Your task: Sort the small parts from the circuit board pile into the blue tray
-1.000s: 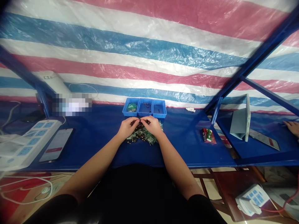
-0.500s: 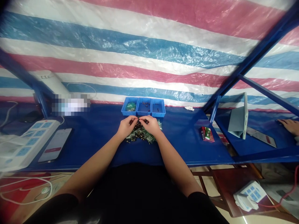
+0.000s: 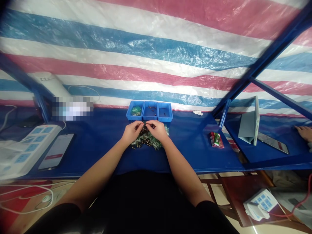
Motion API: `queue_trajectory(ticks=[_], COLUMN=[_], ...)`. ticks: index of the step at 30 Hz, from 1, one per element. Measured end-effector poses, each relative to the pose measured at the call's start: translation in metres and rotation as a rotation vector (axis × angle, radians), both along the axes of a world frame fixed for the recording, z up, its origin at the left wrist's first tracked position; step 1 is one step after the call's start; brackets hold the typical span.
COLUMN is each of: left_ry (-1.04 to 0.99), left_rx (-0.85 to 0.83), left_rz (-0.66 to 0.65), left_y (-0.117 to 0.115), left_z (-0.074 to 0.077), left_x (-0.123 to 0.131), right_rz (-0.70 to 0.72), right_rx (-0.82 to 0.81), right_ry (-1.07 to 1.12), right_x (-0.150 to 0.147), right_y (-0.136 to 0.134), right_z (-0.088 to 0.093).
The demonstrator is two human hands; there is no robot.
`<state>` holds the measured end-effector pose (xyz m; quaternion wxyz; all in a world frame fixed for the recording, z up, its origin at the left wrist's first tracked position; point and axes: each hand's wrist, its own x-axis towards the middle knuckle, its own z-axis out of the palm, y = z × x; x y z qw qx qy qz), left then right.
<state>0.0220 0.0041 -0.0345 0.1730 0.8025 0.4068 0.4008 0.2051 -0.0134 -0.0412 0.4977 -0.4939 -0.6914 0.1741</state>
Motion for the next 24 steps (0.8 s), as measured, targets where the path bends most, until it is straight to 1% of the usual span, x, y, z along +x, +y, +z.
queue_trajectory(ticks=[5,10,15,18,24], left_ry=[-0.007,0.005,0.011,0.005,-0.016], left_rx=[-0.013,-0.024,-0.047,-0.051,-0.054], left_rz=[-0.014,-0.017,-0.02,-0.024,-0.035], left_y=[0.0005,0.0001,-0.0016,-0.0016,-0.0013], left_z=[0.0005,0.0028,0.0051,0.0048,0.0019], left_x=[0.0001,-0.0007,-0.001,-0.001,0.0002], right_rz=[-0.009,-0.012,0.027,0.023,-0.009], right_rx=[0.009,-0.019,0.013,0.036,0.028], right_ry=[-0.004,-0.011,-0.024,-0.029,-0.019], right_x=[0.0008,-0.0013,-0.0034,-0.0029,-0.0022], right_y=[-0.0011,-0.0026,-0.0038,-0.0038,-0.0041], right_z=[0.0027,0.0033,0.0035,0.0042,0.0051])
